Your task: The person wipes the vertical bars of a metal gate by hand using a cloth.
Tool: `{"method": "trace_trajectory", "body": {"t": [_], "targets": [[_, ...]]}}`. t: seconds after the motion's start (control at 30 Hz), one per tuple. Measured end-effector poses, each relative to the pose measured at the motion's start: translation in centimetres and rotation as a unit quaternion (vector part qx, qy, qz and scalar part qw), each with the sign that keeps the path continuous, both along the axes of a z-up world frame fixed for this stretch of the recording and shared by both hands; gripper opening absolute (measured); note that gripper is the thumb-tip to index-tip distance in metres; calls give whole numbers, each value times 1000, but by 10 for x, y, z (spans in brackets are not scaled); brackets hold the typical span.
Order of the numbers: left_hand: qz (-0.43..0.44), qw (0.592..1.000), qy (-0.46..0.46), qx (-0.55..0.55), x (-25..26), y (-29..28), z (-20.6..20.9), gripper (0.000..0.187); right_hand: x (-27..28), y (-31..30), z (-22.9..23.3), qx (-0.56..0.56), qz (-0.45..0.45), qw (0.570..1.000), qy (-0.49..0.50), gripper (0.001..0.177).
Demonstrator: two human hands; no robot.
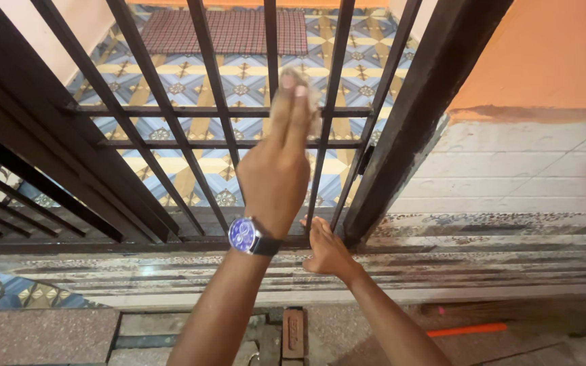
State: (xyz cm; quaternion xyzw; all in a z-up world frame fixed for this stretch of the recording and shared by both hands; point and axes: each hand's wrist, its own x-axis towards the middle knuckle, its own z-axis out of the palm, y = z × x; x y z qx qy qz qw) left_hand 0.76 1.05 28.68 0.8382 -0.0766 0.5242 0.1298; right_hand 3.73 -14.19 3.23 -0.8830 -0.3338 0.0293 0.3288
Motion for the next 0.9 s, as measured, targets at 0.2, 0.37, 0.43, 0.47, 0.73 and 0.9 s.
{"method": "trace_trajectory", "body": {"t": [0.2,0.37,0.43,0.47,0.73,0.9], "targets": [[-11,992,126,0,13,-11,23,48,10,-1,-16,-7,17,998,-62,91],[-5,990,134,47,-16,-17,18,59,8,-2,-21,16,17,998,-55,101],[-4,988,139,62,-21,-13,21,61,8,0,-17,5,12,999,-48,101],[-8,987,146,65,-16,-9,24,60,10,1,-16,-15,9,998,-52,99],[-3,982,176,62,-18,-10,16,64,6,-1,-17,-32,5,999,-31,103],[-38,987,156,28,-3,-1,20,58,8,-3,-20,-40,8,998,-46,94]]}}
